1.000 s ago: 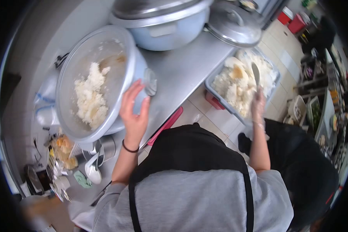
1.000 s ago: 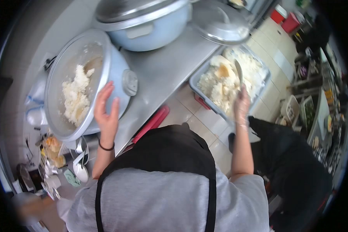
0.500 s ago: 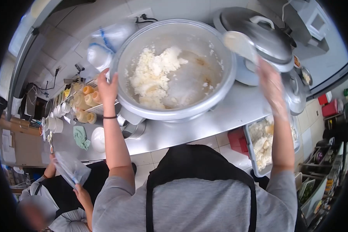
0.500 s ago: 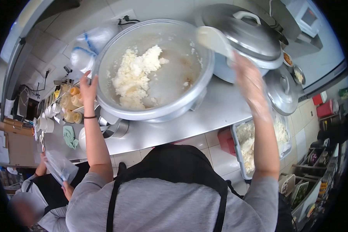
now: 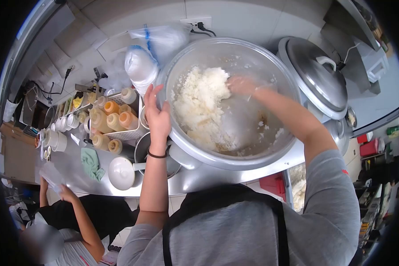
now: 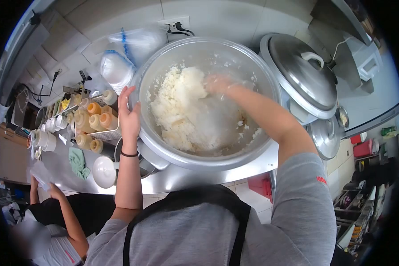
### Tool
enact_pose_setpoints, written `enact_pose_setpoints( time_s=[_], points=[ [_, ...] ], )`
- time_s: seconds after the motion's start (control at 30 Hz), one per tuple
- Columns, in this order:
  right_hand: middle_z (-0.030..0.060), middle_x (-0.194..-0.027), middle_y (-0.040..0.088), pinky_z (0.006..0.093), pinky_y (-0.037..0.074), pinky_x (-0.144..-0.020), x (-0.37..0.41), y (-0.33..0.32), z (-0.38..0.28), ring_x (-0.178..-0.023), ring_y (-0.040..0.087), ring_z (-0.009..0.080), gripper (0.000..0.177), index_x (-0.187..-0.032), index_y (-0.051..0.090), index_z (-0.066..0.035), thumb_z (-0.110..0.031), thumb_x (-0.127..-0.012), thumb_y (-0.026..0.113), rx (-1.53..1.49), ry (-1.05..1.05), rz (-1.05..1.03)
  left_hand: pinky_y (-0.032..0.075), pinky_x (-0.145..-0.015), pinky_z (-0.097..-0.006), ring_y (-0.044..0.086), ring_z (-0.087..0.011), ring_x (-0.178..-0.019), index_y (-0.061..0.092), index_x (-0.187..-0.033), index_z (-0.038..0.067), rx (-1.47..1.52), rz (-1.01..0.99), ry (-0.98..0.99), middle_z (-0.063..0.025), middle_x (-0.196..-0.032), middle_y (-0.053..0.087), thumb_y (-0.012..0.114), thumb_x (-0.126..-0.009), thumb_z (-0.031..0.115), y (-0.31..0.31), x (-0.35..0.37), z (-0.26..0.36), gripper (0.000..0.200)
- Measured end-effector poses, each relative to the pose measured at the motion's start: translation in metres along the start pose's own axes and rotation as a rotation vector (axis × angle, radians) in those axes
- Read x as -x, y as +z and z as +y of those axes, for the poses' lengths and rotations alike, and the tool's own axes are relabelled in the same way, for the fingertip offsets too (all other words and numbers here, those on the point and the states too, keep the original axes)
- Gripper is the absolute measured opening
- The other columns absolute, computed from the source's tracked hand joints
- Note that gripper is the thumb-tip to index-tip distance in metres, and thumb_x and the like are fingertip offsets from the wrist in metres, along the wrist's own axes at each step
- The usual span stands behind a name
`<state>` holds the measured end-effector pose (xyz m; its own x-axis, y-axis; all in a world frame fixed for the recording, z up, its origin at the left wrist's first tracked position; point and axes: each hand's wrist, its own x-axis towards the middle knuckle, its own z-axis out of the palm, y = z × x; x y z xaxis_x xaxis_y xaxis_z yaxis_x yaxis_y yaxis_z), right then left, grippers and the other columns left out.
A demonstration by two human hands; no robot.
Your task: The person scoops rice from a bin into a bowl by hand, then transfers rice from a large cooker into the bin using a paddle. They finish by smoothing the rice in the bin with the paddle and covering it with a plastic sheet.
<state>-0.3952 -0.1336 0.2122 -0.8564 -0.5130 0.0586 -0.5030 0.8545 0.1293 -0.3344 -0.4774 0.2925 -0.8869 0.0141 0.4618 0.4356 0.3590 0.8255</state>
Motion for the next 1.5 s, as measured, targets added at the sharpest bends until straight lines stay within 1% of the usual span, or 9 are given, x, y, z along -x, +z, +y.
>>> enact_pose_setpoints(
  time_s=[0.2,0.27,0.37,0.5,0.73,0.9,1.13,1.27,1.5],
  points=[
    [0.0142,-0.086,0.063,0.0394,0.05,-0.074,0.023,-0.141,-0.109,-0.082,0.062,0.0303,0.038,-0.116,0.055,-0.011,-0.016,-0.078,0.051,0.027,0.186,-0.475,0.024,-0.104,-0.0346,0.032,-0.0276,-0.127,0.053,-0.115,0.007,0.093,-0.026,-0.044,-0.0152,-0.135,0.035,0.048,-0.072,-0.006,-0.001,0.0,0.004,0.045],
    [0.0122,-0.08,0.063,0.0425,0.049,-0.067,0.035,-0.146,-0.11,-0.076,0.061,0.0298,0.042,-0.119,0.051,-0.011,-0.014,-0.078,0.051,0.003,0.006,-0.106,0.026,-0.102,-0.0374,0.035,-0.031,-0.124,0.053,-0.114,0.009,0.087,-0.04,0.015,-0.0161,-0.134,0.036,0.046,-0.072,-0.006,-0.001,-0.002,0.002,0.046],
    [0.0119,-0.086,0.062,0.0425,0.047,-0.069,-0.003,-0.162,-0.064,-0.081,0.06,0.0292,0.039,-0.117,0.052,-0.01,-0.015,-0.079,0.05,0.313,0.064,-0.326,0.025,-0.103,-0.0376,0.032,-0.0308,-0.126,0.052,-0.115,0.008,0.158,-0.06,-0.002,-0.0159,-0.135,0.034,0.046,-0.071,-0.007,0.0,-0.001,-0.003,0.047],
    [0.0085,-0.089,0.061,0.0403,0.044,-0.078,-0.057,-0.083,0.031,-0.087,0.058,0.0269,0.021,-0.097,0.061,-0.012,-0.018,-0.08,0.05,0.146,-0.128,0.228,0.023,-0.104,-0.0379,0.029,-0.0303,-0.128,0.05,-0.117,0.008,0.248,-0.063,-0.076,-0.0154,-0.136,0.032,0.046,-0.071,-0.007,-0.002,-0.001,0.005,0.049],
    [0.0065,-0.086,0.063,0.0376,0.045,-0.076,-0.127,-0.092,-0.046,-0.089,0.058,0.023,0.015,-0.079,0.063,-0.008,-0.017,-0.071,0.055,0.14,-0.492,-0.042,0.022,-0.104,-0.0376,0.027,-0.0304,-0.129,0.05,-0.117,0.008,0.157,-0.11,-0.051,-0.0139,-0.137,0.03,0.044,-0.07,-0.006,-0.003,-0.004,0.001,0.049],
    [0.0072,-0.064,0.06,0.0347,0.049,-0.062,-0.131,-0.126,-0.109,-0.067,0.061,0.0257,0.007,-0.065,0.06,-0.012,-0.017,-0.066,0.055,0.326,-0.818,-0.251,0.024,-0.103,-0.0371,0.029,-0.0309,-0.128,0.052,-0.115,0.008,0.157,-0.104,-0.045,-0.0149,-0.137,0.031,0.045,-0.07,-0.006,-0.002,-0.004,-0.003,0.048],
    [0.0082,-0.065,0.06,0.0348,0.047,-0.06,-0.035,-0.099,-0.11,-0.062,0.059,0.0248,0.01,-0.064,0.06,-0.012,-0.018,-0.07,0.056,-0.091,-1.008,0.091,0.027,-0.101,-0.0365,0.032,-0.0314,-0.126,0.053,-0.113,0.008,0.129,-0.051,-0.06,-0.0167,-0.136,0.032,0.047,-0.069,-0.004,0.0,-0.001,-0.007,0.045],
    [0.0073,-0.066,0.06,0.0345,0.049,-0.06,0.029,-0.128,-0.103,-0.064,0.061,0.0223,0.009,-0.078,0.06,-0.009,-0.014,-0.074,0.053,-0.178,-0.608,-0.238,0.025,-0.102,-0.0353,0.031,-0.0295,-0.126,0.054,-0.112,0.007,0.169,-0.038,-0.055,-0.016,-0.136,0.031,0.047,-0.07,-0.003,0.002,0.0,-0.007,0.044],
    [0.0082,-0.071,0.062,0.0347,0.049,-0.058,0.148,-0.206,-0.071,-0.063,0.061,0.0248,0.024,-0.09,0.064,-0.007,-0.027,-0.079,0.058,0.425,0.189,-0.064,0.02,-0.105,-0.0332,0.028,-0.0248,-0.129,0.052,-0.115,0.002,0.224,-0.106,0.01,-0.0151,-0.134,0.036,0.046,-0.075,-0.003,0.006,0.002,-0.021,0.041]
  ],
)
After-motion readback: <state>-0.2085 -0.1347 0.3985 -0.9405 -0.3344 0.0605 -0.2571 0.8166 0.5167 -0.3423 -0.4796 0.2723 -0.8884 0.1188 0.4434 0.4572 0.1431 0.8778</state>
